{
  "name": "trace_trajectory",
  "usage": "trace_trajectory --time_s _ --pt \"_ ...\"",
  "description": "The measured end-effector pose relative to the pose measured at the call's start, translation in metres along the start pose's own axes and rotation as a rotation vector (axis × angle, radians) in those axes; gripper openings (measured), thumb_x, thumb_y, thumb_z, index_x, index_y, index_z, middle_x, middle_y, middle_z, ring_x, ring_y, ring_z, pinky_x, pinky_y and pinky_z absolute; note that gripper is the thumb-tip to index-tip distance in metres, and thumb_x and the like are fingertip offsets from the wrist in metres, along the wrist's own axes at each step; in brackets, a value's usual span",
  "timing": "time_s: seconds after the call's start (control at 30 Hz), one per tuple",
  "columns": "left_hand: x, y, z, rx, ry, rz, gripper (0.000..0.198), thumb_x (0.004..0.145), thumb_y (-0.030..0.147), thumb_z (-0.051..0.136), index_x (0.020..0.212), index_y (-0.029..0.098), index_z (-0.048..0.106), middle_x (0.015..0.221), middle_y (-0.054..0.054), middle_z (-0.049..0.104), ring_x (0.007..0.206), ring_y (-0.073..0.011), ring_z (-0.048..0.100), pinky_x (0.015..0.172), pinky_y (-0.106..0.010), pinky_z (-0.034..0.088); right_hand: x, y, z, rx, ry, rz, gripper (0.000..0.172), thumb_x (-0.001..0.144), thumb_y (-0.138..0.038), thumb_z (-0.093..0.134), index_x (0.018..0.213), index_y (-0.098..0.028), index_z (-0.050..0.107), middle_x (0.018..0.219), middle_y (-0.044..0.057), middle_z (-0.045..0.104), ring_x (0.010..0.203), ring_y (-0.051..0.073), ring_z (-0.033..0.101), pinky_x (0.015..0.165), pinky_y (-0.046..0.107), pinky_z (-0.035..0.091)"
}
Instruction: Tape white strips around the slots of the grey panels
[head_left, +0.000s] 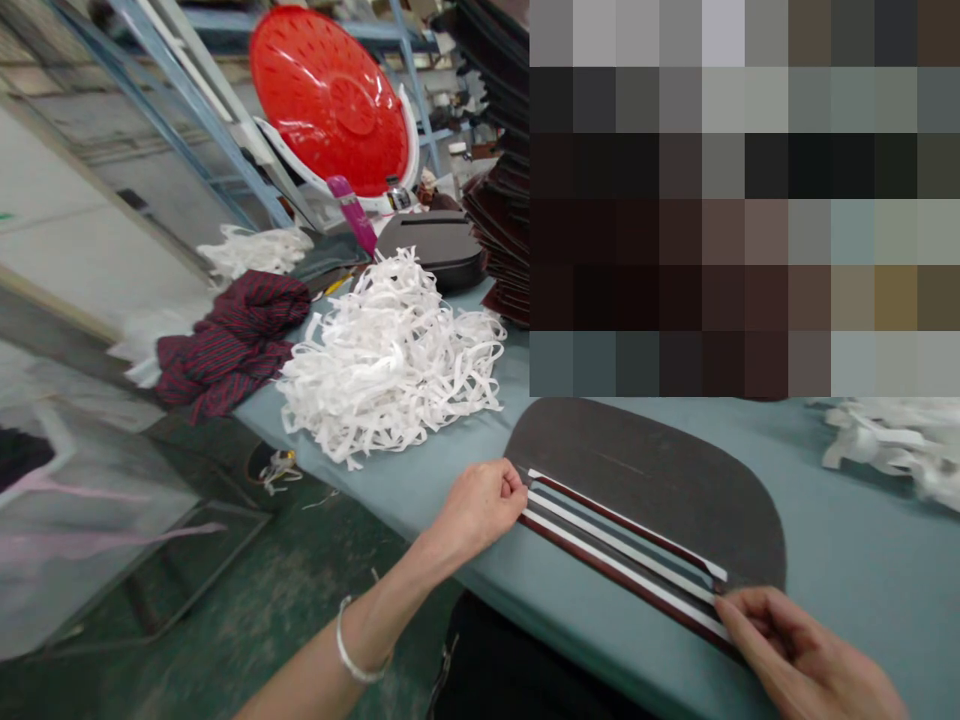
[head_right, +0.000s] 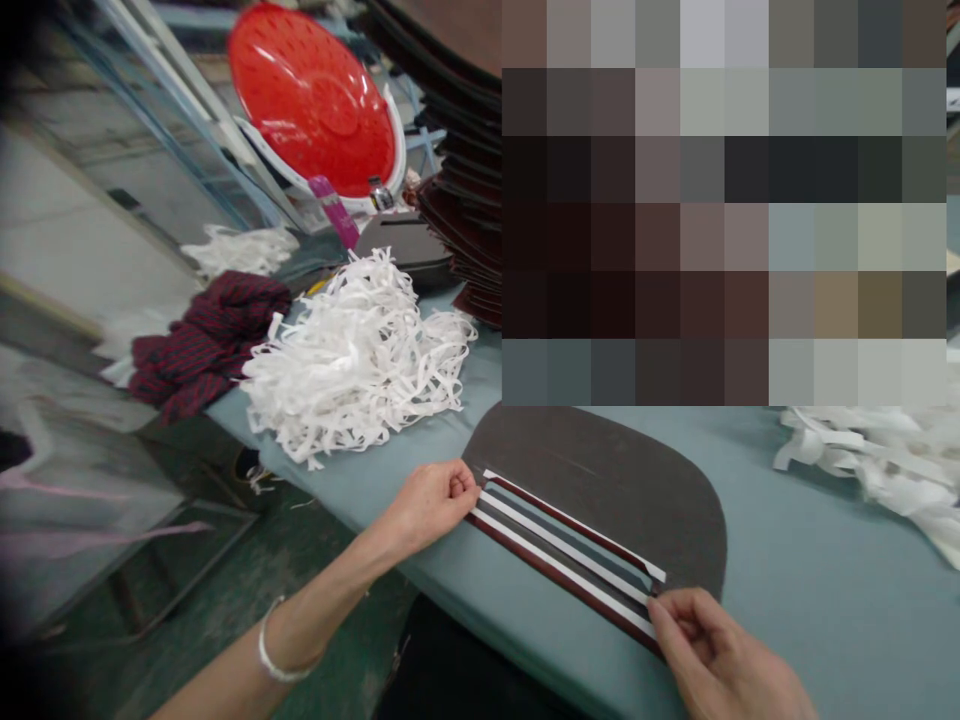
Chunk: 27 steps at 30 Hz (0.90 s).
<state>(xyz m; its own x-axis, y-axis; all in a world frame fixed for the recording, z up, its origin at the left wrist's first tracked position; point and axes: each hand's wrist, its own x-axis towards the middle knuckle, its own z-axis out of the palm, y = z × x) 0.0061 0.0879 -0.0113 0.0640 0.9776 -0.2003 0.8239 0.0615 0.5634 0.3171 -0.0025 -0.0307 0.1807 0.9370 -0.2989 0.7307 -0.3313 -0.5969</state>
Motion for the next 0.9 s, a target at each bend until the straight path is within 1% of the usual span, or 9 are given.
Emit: trace_trajectory --time_s 0.07,0.17,0.3,0.4,0.47,0.57,0.67,0.8,0.9 --pt "-0.003 0.002 0.004 0.036 0.068 0.031 0.006 0.078 0.022 0.053 0.078 0.019 0.058 0.068 0.001 0.06 0.062 -0.0127 0.054 0.057 -0.025 0.035 -0.001 0.0 0.002 0.003 0.039 -0.051 0.042 0.073 -0.065 0.045 0.069 -0.026 0.062 0.052 -0.002 0.06 0.047 0.014 0.058 0.041 0.02 0.039" --pt "-0.01 0.005 0.012 0.119 0.196 0.186 0.005 0.082 0.019 0.05 0.087 0.02 0.053 0.08 -0.001 0.06 0.075 -0.0158 0.056 0.068 -0.028 0.039 -0.004 -0.004 0.002 0.012 0.067 -0.084 0.034 0.079 -0.054 0.047 0.067 -0.025 0.06 0.054 -0.002 0.06 0.049 0.013 0.056 0.045 0.021 0.037" --pt "-0.021 0.008 0.018 0.368 0.267 0.363 0.013 0.089 0.016 0.042 0.086 0.019 0.055 0.081 -0.004 0.06 0.08 -0.0212 0.054 0.073 -0.034 0.037 -0.006 -0.013 -0.001 -0.019 0.046 -0.006 0.029 0.083 -0.045 0.044 0.068 -0.025 0.057 0.055 -0.003 0.058 0.052 0.013 0.054 0.052 0.023 0.035" --pt "-0.029 0.007 0.02 0.481 0.259 0.446 0.022 0.09 0.012 0.04 0.099 0.018 0.058 0.094 -0.008 0.063 0.087 -0.0235 0.055 0.075 -0.036 0.037 -0.007 -0.018 -0.001 -0.053 0.053 0.046 0.024 0.083 -0.041 0.045 0.069 -0.025 0.056 0.057 -0.004 0.057 0.054 0.013 0.053 0.053 0.024 0.033" --pt "-0.036 0.003 0.019 0.533 0.222 0.511 0.036 0.087 0.006 0.039 0.115 0.019 0.057 0.107 -0.01 0.063 0.095 -0.0243 0.055 0.076 -0.036 0.038 -0.008 -0.021 -0.001 -0.072 0.06 0.056 0.021 0.082 -0.038 0.046 0.069 -0.025 0.054 0.056 -0.005 0.057 0.054 0.012 0.052 0.053 0.024 0.031" --pt "-0.044 -0.003 0.02 0.63 0.169 0.57 0.061 0.082 -0.001 0.037 0.134 0.029 0.045 0.121 -0.01 0.058 0.103 -0.0258 0.054 0.074 -0.036 0.039 -0.01 -0.024 -0.001 -0.103 0.057 0.072 0.019 0.082 -0.036 0.046 0.069 -0.025 0.053 0.057 -0.005 0.057 0.054 0.012 0.051 0.053 0.025 0.029" --pt "-0.05 -0.007 0.024 0.725 0.148 0.559 0.071 0.08 -0.002 0.036 0.139 0.037 0.037 0.128 -0.011 0.055 0.109 -0.0288 0.053 0.075 -0.038 0.041 -0.01 -0.028 -0.001 -0.161 0.062 0.088 0.017 0.082 -0.034 0.046 0.07 -0.025 0.053 0.058 -0.005 0.058 0.055 0.012 0.052 0.054 0.025 0.029" --pt "-0.054 -0.005 0.035 0.746 0.175 0.557 0.066 0.082 0.001 0.038 0.139 0.033 0.04 0.129 -0.012 0.054 0.114 -0.0312 0.05 0.08 -0.042 0.043 -0.007 -0.031 0.001 -0.252 0.073 0.085 0.015 0.081 -0.031 0.046 0.069 -0.024 0.052 0.058 -0.005 0.059 0.054 0.013 0.052 0.053 0.025 0.027" --pt "-0.053 -0.005 0.045 0.697 0.28 0.623 0.047 0.087 0.017 0.046 0.134 0.022 0.047 0.129 -0.013 0.054 0.119 -0.0299 0.047 0.089 -0.041 0.044 -0.009 -0.026 0.005 -0.344 0.127 0.068 0.012 0.08 -0.027 0.047 0.069 -0.024 0.051 0.056 -0.005 0.057 0.052 0.013 0.053 0.051 0.024 0.027"
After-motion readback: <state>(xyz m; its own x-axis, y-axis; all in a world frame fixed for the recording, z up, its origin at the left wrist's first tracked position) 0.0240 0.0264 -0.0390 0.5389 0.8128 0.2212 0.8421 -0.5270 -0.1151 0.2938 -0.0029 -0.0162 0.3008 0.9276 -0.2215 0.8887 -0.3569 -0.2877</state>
